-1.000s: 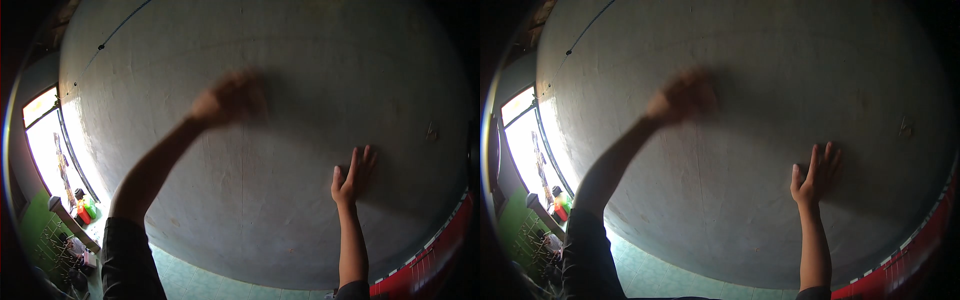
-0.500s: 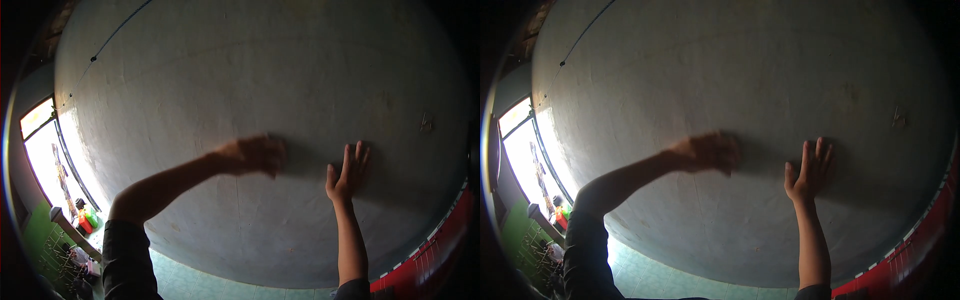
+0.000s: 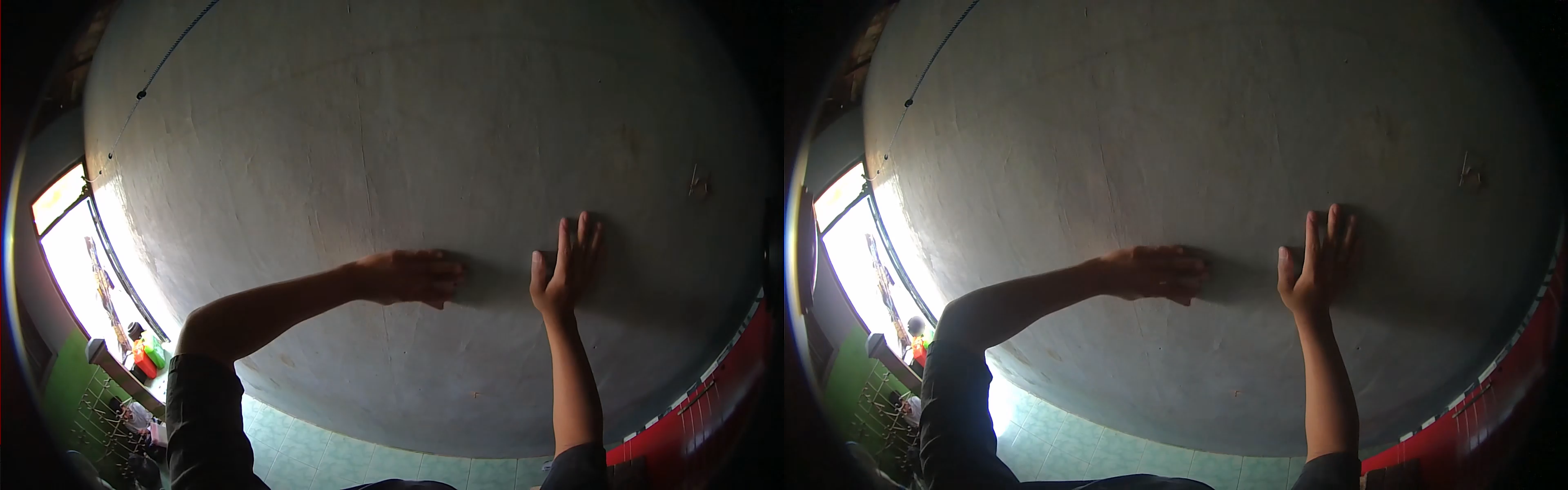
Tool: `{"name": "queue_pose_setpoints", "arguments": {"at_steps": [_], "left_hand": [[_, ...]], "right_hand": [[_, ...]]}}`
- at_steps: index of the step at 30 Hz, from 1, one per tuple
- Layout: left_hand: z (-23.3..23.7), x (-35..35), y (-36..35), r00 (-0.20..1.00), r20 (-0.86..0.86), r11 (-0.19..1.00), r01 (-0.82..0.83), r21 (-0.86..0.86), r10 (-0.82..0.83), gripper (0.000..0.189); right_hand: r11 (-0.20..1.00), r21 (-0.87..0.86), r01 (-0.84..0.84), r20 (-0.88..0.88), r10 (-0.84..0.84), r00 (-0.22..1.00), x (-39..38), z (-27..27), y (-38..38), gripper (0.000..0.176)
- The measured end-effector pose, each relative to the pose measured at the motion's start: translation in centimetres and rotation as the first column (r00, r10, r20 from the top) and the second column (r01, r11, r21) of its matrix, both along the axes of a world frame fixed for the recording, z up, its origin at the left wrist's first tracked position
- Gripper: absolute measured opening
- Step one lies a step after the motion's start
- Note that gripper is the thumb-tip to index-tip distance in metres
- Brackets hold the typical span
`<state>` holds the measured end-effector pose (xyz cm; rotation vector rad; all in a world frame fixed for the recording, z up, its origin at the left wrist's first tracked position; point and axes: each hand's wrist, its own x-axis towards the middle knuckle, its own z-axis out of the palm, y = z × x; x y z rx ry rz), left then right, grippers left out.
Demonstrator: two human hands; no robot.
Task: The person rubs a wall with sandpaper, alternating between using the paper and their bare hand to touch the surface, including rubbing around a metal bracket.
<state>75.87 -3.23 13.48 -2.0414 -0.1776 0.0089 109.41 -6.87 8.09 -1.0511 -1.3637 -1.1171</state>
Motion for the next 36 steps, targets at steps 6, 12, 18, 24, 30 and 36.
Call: {"name": "queue_pose_setpoints", "arguments": {"at_steps": [6, 12, 18, 24, 30, 36], "left_hand": [[15.8, -2.3, 0.3, 0.787, 0.609, 0.857, -0.379, 0.349, 0.1, 0.046], [19.4, -3.7, 2.3, 0.647, 0.759, 0.824, -0.393, 0.407, -0.066, 0.059], [-7.6, -1.1, 0.9, 0.958, 0.224, 0.961, 0.12, 0.25, -0.178, 0.065], [-5.4, -2.7, 2.7, 0.933, 0.274, 0.956, 0.167, 0.24, -0.231, 0.065], [15.1, -7.2, 0.0, 0.729, 0.683, 0.95, -0.238, 0.201, 0.038, 0.051], [-3.1, -3.2, 1.2, 0.853, 0.519, 0.99, -0.12, 0.075, 0.064, 0.062]], "right_hand": [[0.999, 0.034, 0.012, 0.001, -0.012, 1.0, 0.1, 0.3, 0.4, 0.064], [0.999, 0.036, -0.008, 0.013, 0.007, 1.0, 0.2, 0.2, 0.2, 0.063], [0.998, 0.064, -0.017, 0.017, 0.016, 1.0, 0.1, 0.1, 0.2, 0.061], [0.996, 0.085, -0.005, 0.022, 0.003, 1.0, 0.2, 0.1, 0.3, 0.06], [0.998, 0.069, 0.001, 0.021, -0.002, 1.0, 0.3, -0.6, 0.6, 0.061], [0.997, 0.073, 0.002, 0.037, -0.005, 0.999, -0.2, -0.4, 0.2, 0.059]]}}
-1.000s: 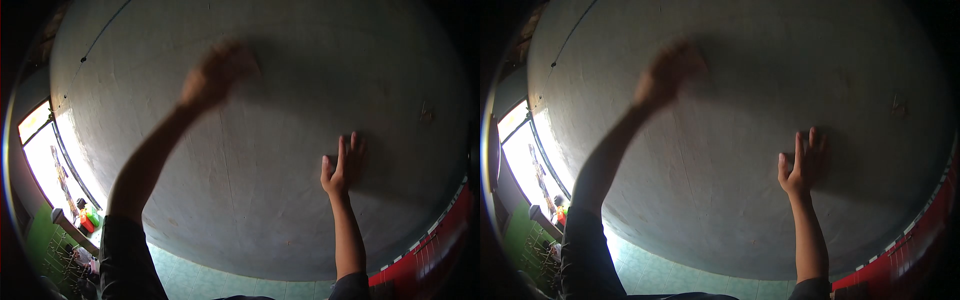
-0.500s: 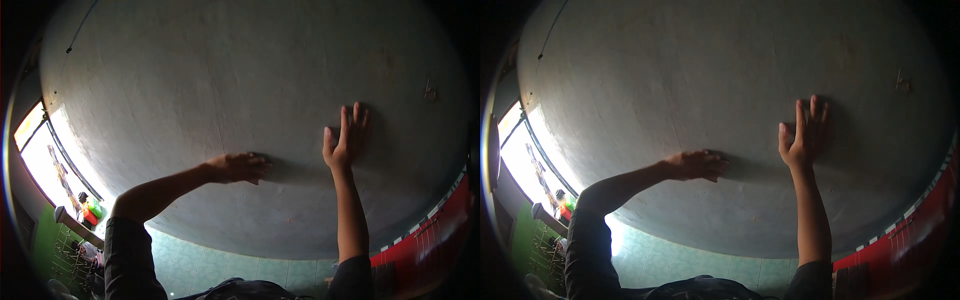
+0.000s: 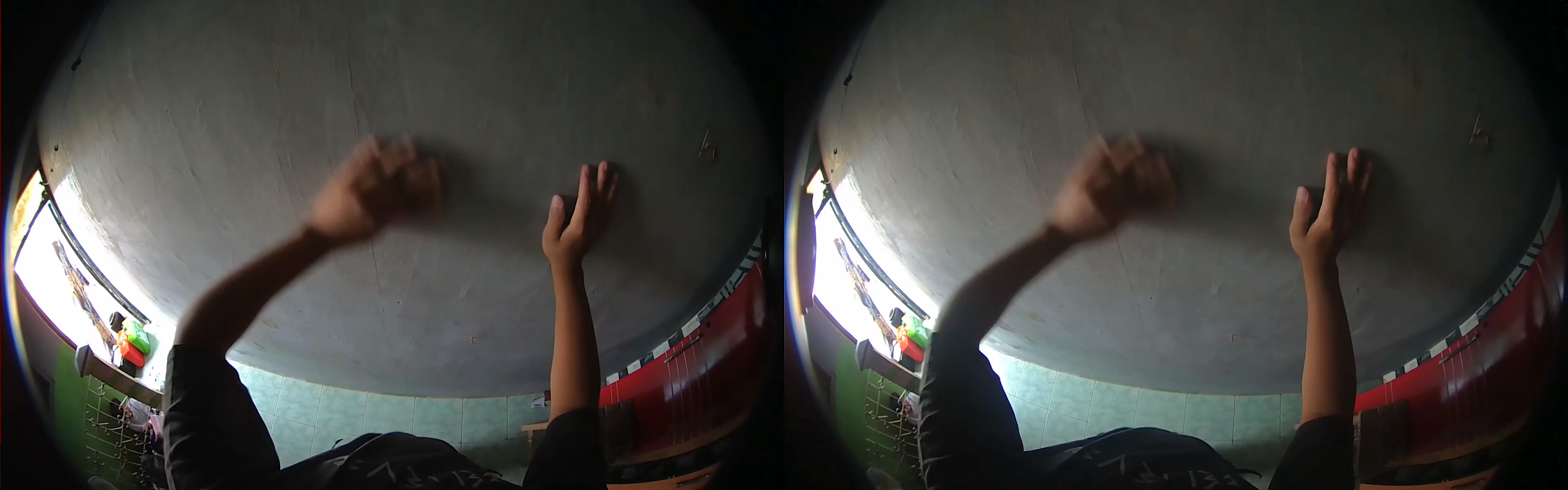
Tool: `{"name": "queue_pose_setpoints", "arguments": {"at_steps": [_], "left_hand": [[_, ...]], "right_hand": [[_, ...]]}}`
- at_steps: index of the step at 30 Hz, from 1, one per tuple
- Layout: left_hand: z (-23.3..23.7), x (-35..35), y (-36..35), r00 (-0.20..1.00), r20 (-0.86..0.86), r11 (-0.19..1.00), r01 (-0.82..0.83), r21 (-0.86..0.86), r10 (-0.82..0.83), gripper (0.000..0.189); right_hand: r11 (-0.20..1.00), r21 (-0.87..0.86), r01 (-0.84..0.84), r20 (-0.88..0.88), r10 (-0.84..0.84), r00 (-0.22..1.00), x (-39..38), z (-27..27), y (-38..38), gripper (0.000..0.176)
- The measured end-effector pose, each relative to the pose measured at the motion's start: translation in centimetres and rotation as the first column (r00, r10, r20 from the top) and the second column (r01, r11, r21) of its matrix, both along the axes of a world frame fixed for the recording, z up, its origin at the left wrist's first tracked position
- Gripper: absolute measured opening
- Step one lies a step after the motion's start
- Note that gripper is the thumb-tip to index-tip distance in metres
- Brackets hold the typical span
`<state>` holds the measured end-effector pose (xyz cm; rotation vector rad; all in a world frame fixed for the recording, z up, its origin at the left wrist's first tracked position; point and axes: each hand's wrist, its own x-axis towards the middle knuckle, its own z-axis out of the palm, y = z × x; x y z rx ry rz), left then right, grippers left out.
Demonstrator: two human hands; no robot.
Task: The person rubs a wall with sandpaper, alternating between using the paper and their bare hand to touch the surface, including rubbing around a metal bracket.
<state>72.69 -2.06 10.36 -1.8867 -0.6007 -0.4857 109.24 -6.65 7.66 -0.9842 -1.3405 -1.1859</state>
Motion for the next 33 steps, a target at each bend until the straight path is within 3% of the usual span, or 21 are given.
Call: {"name": "queue_pose_setpoints", "arguments": {"at_steps": [4, 7, 9, 10, 11, 13, 14, 15, 17, 19, 20, 21, 22, 23, 24, 25, 27, 29, 31, 33], "left_hand": [[-25.6, -2.3, -0.5, 0.962, -0.097, 0.956, 0.235, -0.175, -0.254, 0.058], [-30.1, -3.2, -1.9, 0.978, 0.018, 0.901, 0.2, -0.385, -0.209, 0.055], [-28.5, -2.6, -2.0, 0.953, 0.218, 0.911, 0.274, -0.308, -0.212, 0.053], [-25.0, -2.4, -1.1, 0.908, 0.334, 0.934, 0.318, -0.163, -0.251, 0.051], [-20.6, -2.9, -0.2, 0.925, 0.304, 0.962, 0.261, -0.078, -0.226, 0.05], [-10.3, -2.5, -0.1, 0.89, 0.43, 0.988, 0.153, 0.036, -0.153, 0.049], [-6.6, -2.4, 0.1, 0.808, 0.566, 0.983, 0.182, 0.026, -0.164, 0.049], [-3.3, -2.3, 0.3, 0.743, 0.633, 0.975, 0.195, 0.104, -0.216, 0.051], [-1.0, -1.7, 0.4, 0.682, 0.71, 0.984, 0.132, 0.117, -0.175, 0.054], [-4.2, -0.2, 0.7, 0.694, 0.702, 0.988, 0.105, 0.117, -0.157, 0.056], [-7.3, 0.6, 0.8, 0.775, 0.605, 0.983, 0.114, 0.148, -0.181, 0.043], [-11.5, 2.3, 0.0, 0.803, 0.596, 0.997, 0.065, -0.052, -0.022, 0.047], [-16.4, 2.5, 0.2, 0.85, 0.507, 0.979, 0.199, -0.054, -0.145, 0.059], [-18.8, 3.5, -1.3, 0.87, 0.472, 0.976, 0.201, -0.08, -0.141, 0.055], [-20.9, 4.2, -1.7, 0.882, 0.47, 0.981, 0.125, -0.147, -0.042, 0.056], [-19.4, 4.6, -1.3, 0.874, 0.483, 0.988, 0.117, -0.105, -0.052, 0.057], [-14.3, 5.5, -1.0, 0.855, 0.514, 0.995, 0.098, -0.028, -0.07, 0.058], [-5.0, 6.7, -0.4, 0.754, 0.625, 0.976, 0.207, 0.065, -0.202, 0.06], [4.3, 7.0, 0.1, 0.687, 0.704, 0.982, 0.083, 0.168, -0.178, 0.055], [11.1, 7.4, -0.6, 0.65, 0.724, 0.971, 0.112, 0.211, -0.232, 0.047]], "right_hand": [[0.999, -0.031, 0.02, -0.028, -0.021, 0.999, -0.5, -2.2, -0.1, 0.06], [0.996, -0.073, 0.055, -0.001, -0.056, 0.998, 0.2, -3.9, -0.6, 0.06], [0.996, -0.071, 0.052, 0.015, -0.051, 0.999, 0.7, -4.4, -0.6, 0.061], [0.997, -0.068, 0.045, 0.018, -0.044, 0.999, 0.7, -4.6, -0.5, 0.061], [0.996, -0.078, 0.05, 0.008, -0.05, 0.999, 0.7, -4.8, -0.5, 0.062], [0.994, -0.086, 0.062, -0.006, -0.062, 0.998, 0.5, -4.8, -0.6, 0.063], [0.994, -0.096, 0.058, -0.02, -0.06, 0.998, 0.7, -4.9, -0.6, 0.063], [0.993, -0.105, 0.053, -0.033, -0.057, 0.998, 0.8, -5.3, -0.6, 0.064], [0.991, -0.12, 0.055, -0.065, -0.063, 0.996, 1.4, -6.7, -0.9, 0.065], [0.989, -0.137, 0.061, -0.098, -0.075, 0.992, 3.2, -9.5, -1.2, 0.067], [0.982, -0.164, 0.09, -0.141, -0.114, 0.983, 4.2, -11.1, -1.3, 0.069], [0.974, -0.194, 0.115, -0.186, -0.151, 0.971, 5.2, -12.7, -1.6, 0.071], [0.975, -0.193, 0.114, -0.216, -0.156, 0.964, 6.1, -13.6, -1.8, 0.073], [0.975, -0.192, 0.112, -0.246, -0.158, 0.956, 7.0, -14.4, -2.0, 0.074], [0.974, -0.193, 0.115, -0.236, -0.16, 0.959, 8.2, -15.2, -2.2, 0.075], [0.974, -0.191, 0.119, -0.226, -0.162, 0.961, 9.4, -15.7, -2.2, 0.075], [0.969, -0.204, 0.142, -0.198, -0.182, 0.963, 11.4, -16.4, -2.2, 0.076], [0.972, -0.198, 0.127, -0.185, -0.165, 0.969, 13.2, -17.4, -1.8, 0.075], [0.974, -0.198, 0.112, -0.151, -0.143, 0.978, 13.8, -17.6, -1.9, 0.074], [0.97, -0.202, 0.139, -0.112, -0.163, 0.98, 15.2, -17.8, -2.5, 0.074]]}}
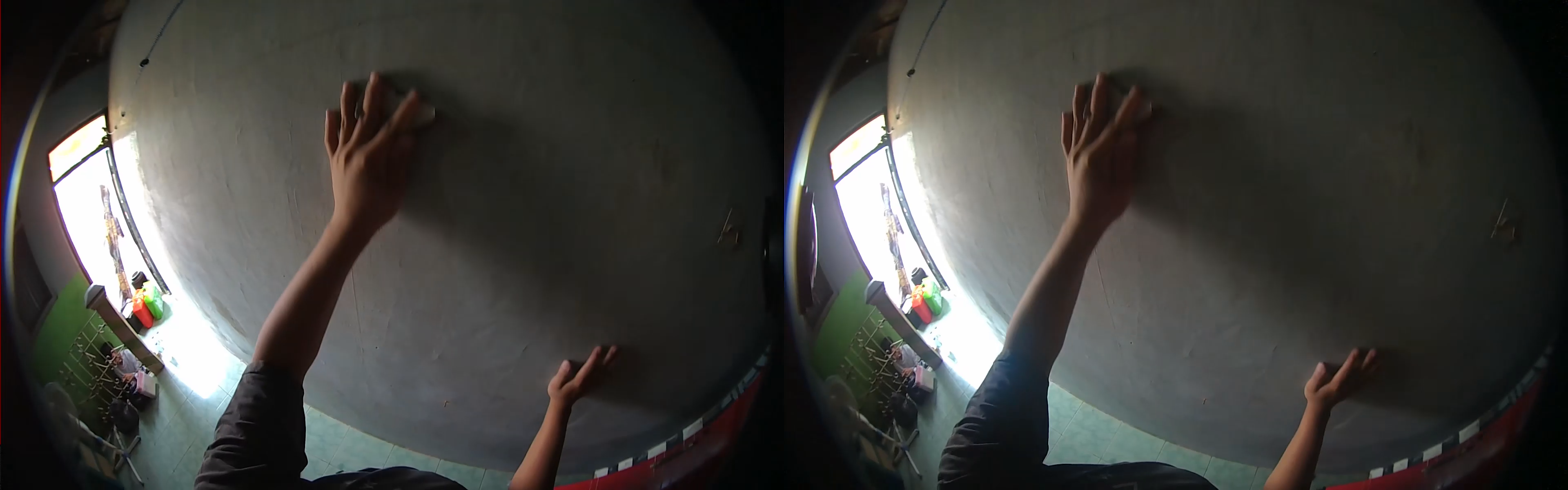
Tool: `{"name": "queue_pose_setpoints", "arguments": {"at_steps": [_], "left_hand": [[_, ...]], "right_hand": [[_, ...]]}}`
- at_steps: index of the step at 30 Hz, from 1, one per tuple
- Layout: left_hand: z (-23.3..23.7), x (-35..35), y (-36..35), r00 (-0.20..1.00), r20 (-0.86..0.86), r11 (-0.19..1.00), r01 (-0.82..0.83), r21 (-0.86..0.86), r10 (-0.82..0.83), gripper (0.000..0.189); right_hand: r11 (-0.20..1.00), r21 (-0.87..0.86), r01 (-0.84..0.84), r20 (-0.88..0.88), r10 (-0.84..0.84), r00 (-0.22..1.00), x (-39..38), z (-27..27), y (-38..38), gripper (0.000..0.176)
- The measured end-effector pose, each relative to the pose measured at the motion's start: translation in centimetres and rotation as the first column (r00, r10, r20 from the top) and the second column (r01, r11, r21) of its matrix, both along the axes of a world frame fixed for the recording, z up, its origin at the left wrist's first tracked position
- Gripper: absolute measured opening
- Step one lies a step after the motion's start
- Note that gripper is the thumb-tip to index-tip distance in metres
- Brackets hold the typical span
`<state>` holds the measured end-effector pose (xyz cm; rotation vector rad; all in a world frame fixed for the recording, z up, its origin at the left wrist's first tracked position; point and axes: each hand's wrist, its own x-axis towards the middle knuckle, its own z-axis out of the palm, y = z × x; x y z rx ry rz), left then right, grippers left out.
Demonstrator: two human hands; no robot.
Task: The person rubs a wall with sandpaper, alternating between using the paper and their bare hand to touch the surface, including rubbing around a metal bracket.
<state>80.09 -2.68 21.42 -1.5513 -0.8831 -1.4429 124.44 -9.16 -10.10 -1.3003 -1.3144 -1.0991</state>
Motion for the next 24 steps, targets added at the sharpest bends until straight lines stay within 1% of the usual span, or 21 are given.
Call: {"name": "queue_pose_setpoints", "arguments": {"at_steps": [2, 3, 4, 5, 6, 8, 9, 10, 11, 12, 14, 15, 16, 17, 18, 19, 20, 22, 23, 24], "left_hand": [[1.4, 2.4, -0.3, 0.991, -0.031, 0.991, -0.131, -0.014, 0.13, 0.051], [0.3, 4.4, -0.3, 0.979, -0.148, 0.99, -0.14, 0.014, 0.14, 0.048], [-2.0, 6.6, -0.6, 0.954, -0.26, 0.989, -0.146, 0.039, 0.151, 0.045], [-4.3, 8.8, -1.7, 0.908, -0.397, 0.99, -0.142, 0.001, 0.13, 0.042], [-5.9, 9.6, -2.3, 0.868, -0.496, 0.997, -0.044, -0.058, 0.009, 0.038], [-5.3, 8.9, -1.5, 0.905, -0.424, 0.999, -0.036, -0.011, 0.028, 0.036], [-3.4, 8.7, -1.6, 0.953, -0.273, 0.987, -0.152, -0.048, 0.133, 0.034], [-1.0, 8.0, -1.3, 0.963, -0.119, 0.961, -0.254, -0.105, 0.241, 0.032], [1.3, 5.7, -0.2, 0.974, 0.053, 0.975, -0.218, -0.037, 0.22, 0.034], [2.9, 3.9, 0.8, 0.958, 0.222, 0.981, -0.193, 0.037, 0.18, 0.036], [4.1, 2.8, 2.4, 0.941, 0.217, 0.955, -0.283, 0.092, 0.258, 0.038], [4.9, 3.7, 1.0, 0.929, 0.219, 0.937, -0.328, 0.12, 0.297, 0.04], [4.1, 6.5, 0.2, 0.938, 0.187, 0.954, -0.299, 0.017, 0.291, 0.044], [3.1, 9.3, -1.1, 0.941, -0.028, 0.938, -0.338, -0.078, 0.337, 0.043], [1.5, 12.5, -3.3, 0.923, -0.221, 0.909, -0.36, -0.211, 0.314, 0.06], [-1.6, 13.3, -1.7, 0.897, -0.381, 0.964, -0.261, -0.045, 0.225, 0.058], [-2.6, 14.8, -3.2, 0.874, -0.484, 0.993, -0.019, -0.114, -0.039, 0.056], [-1.6, 14.7, -3.2, 0.888, -0.454, 0.986, -0.133, -0.098, 0.075, 0.053], [0.5, 14.3, -3.2, 0.926, -0.308, 0.946, -0.279, -0.168, 0.218, 0.052], [3.4, 13.4, -3.0, 0.915, -0.167, 0.88, -0.4, -0.255, 0.368, 0.05]], "right_hand": [[0.998, 0.04, -0.039, -0.128, 0.044, 0.991, 1.7, -0.5, -0.1, 0.073], [0.996, 0.073, -0.047, -0.173, 0.059, 0.983, 2.2, 0.3, -0.7, 0.071], [0.995, 0.083, -0.052, -0.221, 0.069, 0.973, 3.0, 0.1, -0.7, 0.069], [0.994, 0.089, -0.058, -0.235, 0.077, 0.969, 3.7, 0.3, -0.9, 0.069], [0.993, 0.095, -0.064, -0.248, 0.086, 0.965, 4.4, 0.3, -1.0, 0.068], [0.992, 0.093, -0.081, -0.221, 0.1, 0.97, 5.5, 0.0, -0.5, 0.067], [0.992, 0.089, -0.09, -0.204, 0.106, 0.973, 5.9, 0.0, -0.8, 0.067], [0.992, 0.081, -0.095, -0.189, 0.109, 0.976, 6.3, -0.1, -1.0, 0.067], [0.993, 0.073, -0.093, -0.174, 0.105, 0.979, 6.2, -0.1, -1.1, 0.066], [0.992, 0.077, -0.101, -0.175, 0.114, 0.978, 6.3, -0.2, -1.1, 0.066], [0.988, 0.088, -0.124, -0.177, 0.138, 0.974, 6.1, -0.5, -0.9, 0.065], [0.991, 0.079, -0.112, -0.175, 0.125, 0.977, 6.3, -0.7, -0.9, 0.065], [0.99, 0.077, -0.117, -0.17, 0.129, 0.977, 6.4, -0.8, -0.9, 0.065], [0.99, 0.078, -0.119, -0.17, 0.131, 0.977, 6.5, -0.8, -0.9, 0.065], [0.99, 0.078, -0.118, -0.169, 0.13, 0.977, 6.4, -0.8, -0.9, 0.066], [0.99, 0.078, -0.122, -0.17, 0.134, 0.976, 6.4, -0.8, -0.9, 0.066], [0.989, 0.075, -0.124, -0.168, 0.135, 0.976, 6.3, -0.8, -1.0, 0.066], [0.99, 0.064, -0.123, -0.159, 0.132, 0.978, 6.6, -0.9, -1.2, 0.066], [0.991, 0.059, -0.12, -0.156, 0.127, 0.979, 6.6, -1.0, -1.3, 0.066], [0.992, 0.055, -0.114, -0.157, 0.122, 0.98, 6.6, -1.0, -1.2, 0.065]]}}
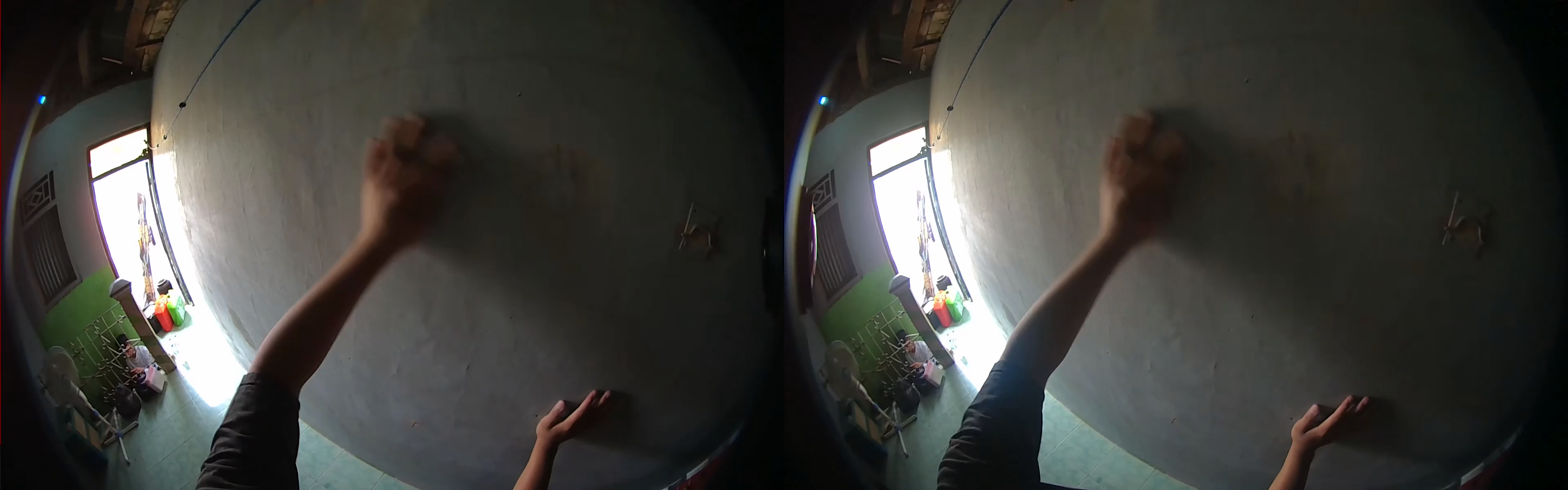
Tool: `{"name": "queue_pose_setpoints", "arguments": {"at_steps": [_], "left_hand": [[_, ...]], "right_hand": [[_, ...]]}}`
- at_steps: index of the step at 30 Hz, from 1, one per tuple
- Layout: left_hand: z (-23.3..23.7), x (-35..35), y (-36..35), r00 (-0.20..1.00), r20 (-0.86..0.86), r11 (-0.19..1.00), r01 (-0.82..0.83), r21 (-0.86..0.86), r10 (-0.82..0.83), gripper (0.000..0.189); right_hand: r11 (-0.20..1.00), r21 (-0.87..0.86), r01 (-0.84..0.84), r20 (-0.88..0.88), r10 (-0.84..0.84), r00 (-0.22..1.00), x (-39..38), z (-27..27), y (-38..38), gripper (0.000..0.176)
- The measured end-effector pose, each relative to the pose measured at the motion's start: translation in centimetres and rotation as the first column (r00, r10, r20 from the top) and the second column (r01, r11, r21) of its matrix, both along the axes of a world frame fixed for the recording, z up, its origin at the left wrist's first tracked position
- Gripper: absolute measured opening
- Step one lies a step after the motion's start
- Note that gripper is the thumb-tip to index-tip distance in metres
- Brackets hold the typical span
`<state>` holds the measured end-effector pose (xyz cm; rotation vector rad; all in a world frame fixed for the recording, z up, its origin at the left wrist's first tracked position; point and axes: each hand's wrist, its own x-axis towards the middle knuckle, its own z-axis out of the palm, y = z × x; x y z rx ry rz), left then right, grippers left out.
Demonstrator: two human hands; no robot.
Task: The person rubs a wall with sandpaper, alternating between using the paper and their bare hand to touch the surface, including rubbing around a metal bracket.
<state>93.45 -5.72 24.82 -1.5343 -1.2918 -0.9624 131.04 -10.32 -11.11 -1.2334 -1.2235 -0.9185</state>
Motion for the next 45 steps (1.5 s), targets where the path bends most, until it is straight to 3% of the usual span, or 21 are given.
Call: {"name": "queue_pose_setpoints", "arguments": {"at_steps": [2, 5, 8, 11, 14, 16, 18, 21, 23, 24, 26, 28, 30, 33, 34, 35, 37, 38, 40, 44, 45], "left_hand": [[3.2, -6.1, 3.7, 0.96, 0.272, 0.962, -0.015, 0.273, -0.062, 0.047], [4.0, -6.7, 5.1, 0.881, 0.457, 0.917, -0.075, 0.391, -0.123, 0.047], [0.7, 2.1, 1.3, 0.991, 0.052, 0.974, 0.113, 0.194, -0.126, 0.046], [-4.9, 8.1, -0.1, 0.707, -0.416, 0.772, 0.636, 0.02, -0.572, 0.041], [-1.3, 6.5, 0.5, 0.844, -0.261, 0.846, 0.514, 0.141, -0.469, 0.035], [3.9, 4.9, 0.7, 0.979, -0.125, 0.879, 0.202, 0.431, -0.164, 0.033], [7.0, 2.2, 4.0, 0.946, 0.079, 0.791, 0.214, 0.573, -0.313, 0.041], [5.6, 7.1, 0.8, 0.968, -0.009, 0.885, 0.232, 0.403, -0.249, 0.043], [0.3, 10.3, 2.9, 0.823, -0.379, 0.776, 0.545, 0.317, -0.423, 0.042], [-1.1, 12.1, 0.2, 0.716, -0.514, 0.778, 0.613, 0.138, -0.473, 0.042], [-0.7, 11.6, -0.4, 0.72, -0.518, 0.774, 0.612, 0.162, -0.461, 0.038], [3.7, 8.8, 1.1, 0.88, -0.393, 0.857, 0.403, 0.323, -0.266, 0.036], [8.0, 5.6, 1.2, 0.999, -0.014, 0.904, 0.038, 0.425, -0.035, 0.041], [9.3, 4.3, 2.2, 0.99, 0.113, 0.866, 0.015, 0.499, -0.082, 0.045], [6.7, 6.9, 1.8, 0.97, -0.009, 0.86, 0.219, 0.46, -0.242, 0.046], [3.8, 10.0, 2.7, 0.967, -0.057, 0.895, 0.252, 0.368, -0.249, 0.045], [-1.9, 14.5, 1.1, 0.778, -0.469, 0.79, 0.566, 0.235, -0.417, 0.042], [-2.4, 15.1, -0.5, 0.736, -0.435, 0.761, 0.629, 0.157, -0.519, 0.035], [-0.3, 13.7, -0.7, 0.782, -0.435, 0.776, 0.58, 0.249, -0.446, 0.035], [7.0, 5.1, 1.6, 0.988, -0.023, 0.873, 0.144, 0.467, -0.15, 0.036], [7.5, 2.6, 2.3, 0.959, 0.076, 0.839, 0.2, 0.506, -0.274, 0.036]], "right_hand": [[1.0, 0.006, -0.002, -0.001, 0.002, 1.0, 0.1, -0.2, 0.1, 0.066], [1.0, 0.006, 0.01, 0.002, -0.01, 1.0, 0.0, -0.1, 0.1, 0.066], [1.0, -0.004, -0.028, -0.026, 0.028, 0.999, 0.1, -0.5, 0.3, 0.067], [1.0, 0.005, -0.004, -0.065, 0.004, 0.998, -0.7, -0.2, 0.2, 0.067], [0.999, -0.045, 0.027, -0.32, -0.04, 0.947, -3.1, 1.5, -0.1, 0.075], [0.991, -0.12, 0.059, -0.463, -0.108, 0.88, -3.9, 4.2, -0.1, 0.083], [0.987, -0.104, 0.121, -0.497, -0.157, 0.853, -4.1, 7.2, 0.7, 0.086], [0.98, -0.096, 0.174, -0.46, -0.198, 0.866, -3.4, 11.0, 1.1, 0.084], [0.978, -0.071, 0.196, -0.435, -0.207, 0.876, -3.2, 12.8, 1.0, 0.08], [0.979, -0.052, 0.199, -0.404, -0.202, 0.892, -2.9, 12.7, 1.1, 0.08], [0.981, -0.006, 0.196, -0.34, -0.186, 0.922, -2.2, 12.4, 1.4, 0.08], [0.978, 0.013, 0.208, -0.289, -0.195, 0.937, -2.0, 12.1, 1.1, 0.078], [0.979, 0.035, 0.199, -0.263, -0.183, 0.947, -1.9, 12.3, 0.8, 0.077], [0.983, 0.055, 0.174, -0.261, -0.154, 0.953, -2.1, 12.4, 0.6, 0.077], [0.983, 0.052, 0.175, -0.26, -0.155, 0.953, -1.9, 12.2, 0.7, 0.076], [0.983, 0.054, 0.176, -0.258, -0.156, 0.953, -1.9, 12.0, 0.8, 0.076], [0.983, 0.044, 0.176, -0.245, -0.16, 0.956, -2.0, 12.0, 0.6, 0.076], [0.982, 0.049, 0.181, -0.237, -0.165, 0.957, -1.7, 12.0, 0.6, 0.076], [0.982, 0.043, 0.186, -0.228, -0.171, 0.958, -1.4, 11.9, 0.8, 0.076], [0.987, 0.047, 0.152, -0.206, -0.139, 0.969, -1.0, 11.5, 0.4, 0.076], [0.987, 0.054, 0.151, -0.211, -0.136, 0.968, -1.0, 11.6, 0.6, 0.076]]}}
